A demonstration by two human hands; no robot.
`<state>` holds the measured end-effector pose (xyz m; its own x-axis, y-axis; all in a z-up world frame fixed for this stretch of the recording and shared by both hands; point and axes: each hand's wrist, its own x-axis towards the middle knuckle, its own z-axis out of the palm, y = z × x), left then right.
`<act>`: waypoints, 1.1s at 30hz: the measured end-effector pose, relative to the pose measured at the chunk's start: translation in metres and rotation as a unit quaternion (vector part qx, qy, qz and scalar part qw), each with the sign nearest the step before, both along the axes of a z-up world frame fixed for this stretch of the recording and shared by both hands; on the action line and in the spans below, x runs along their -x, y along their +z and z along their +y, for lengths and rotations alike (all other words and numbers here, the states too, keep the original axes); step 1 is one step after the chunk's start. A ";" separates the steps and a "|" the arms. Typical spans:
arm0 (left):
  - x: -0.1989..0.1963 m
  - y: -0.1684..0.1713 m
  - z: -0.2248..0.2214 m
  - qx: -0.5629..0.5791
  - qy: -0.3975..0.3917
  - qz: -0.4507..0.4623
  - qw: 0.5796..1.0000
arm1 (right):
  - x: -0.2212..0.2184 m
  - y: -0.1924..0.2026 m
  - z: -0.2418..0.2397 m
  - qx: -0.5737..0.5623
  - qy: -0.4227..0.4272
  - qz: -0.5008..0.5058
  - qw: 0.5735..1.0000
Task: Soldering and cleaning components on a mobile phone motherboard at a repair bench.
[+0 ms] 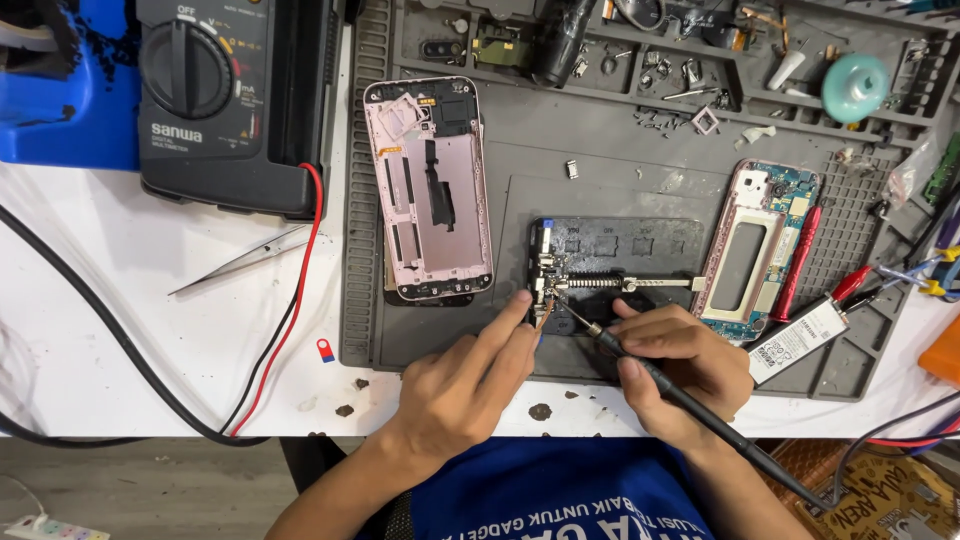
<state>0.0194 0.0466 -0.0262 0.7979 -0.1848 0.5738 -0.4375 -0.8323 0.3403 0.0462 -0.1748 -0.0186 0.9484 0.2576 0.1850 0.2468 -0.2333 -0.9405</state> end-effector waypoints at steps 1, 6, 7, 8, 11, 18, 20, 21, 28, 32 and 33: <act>0.000 0.000 0.000 -0.001 -0.001 0.003 1.000 | -0.001 0.001 0.001 0.005 0.000 -0.003 1.000; 0.000 0.000 -0.002 -0.013 0.028 -0.008 0.999 | 0.000 0.000 0.001 0.015 0.004 -0.006 1.000; -0.001 0.000 -0.002 -0.017 0.029 -0.010 0.999 | 0.000 0.000 0.001 0.017 0.004 -0.006 1.000; -0.002 0.000 -0.002 -0.021 0.030 -0.012 0.999 | 0.000 0.000 0.001 0.020 0.003 -0.006 1.000; -0.002 0.001 -0.002 -0.021 0.029 -0.006 0.999 | 0.000 -0.002 -0.001 0.023 0.005 -0.011 1.000; 0.000 -0.001 -0.002 -0.017 0.015 -0.006 1.000 | 0.000 -0.002 0.000 0.028 0.006 -0.015 0.999; 0.001 -0.002 -0.002 -0.022 0.013 -0.007 1.000 | -0.001 -0.001 0.001 0.027 0.009 -0.017 0.999; 0.001 -0.002 -0.002 -0.022 0.013 -0.007 1.000 | -0.001 -0.001 0.001 0.027 0.010 -0.017 0.999; 0.002 -0.003 -0.002 -0.030 0.018 -0.008 0.999 | -0.001 0.000 0.006 0.036 0.000 -0.038 0.999; 0.001 -0.003 -0.003 -0.024 0.017 -0.009 1.000 | -0.002 0.005 0.008 0.039 0.003 -0.032 0.999; 0.001 -0.002 -0.003 -0.024 0.017 -0.009 1.000 | -0.003 0.005 0.008 0.039 0.002 -0.032 0.999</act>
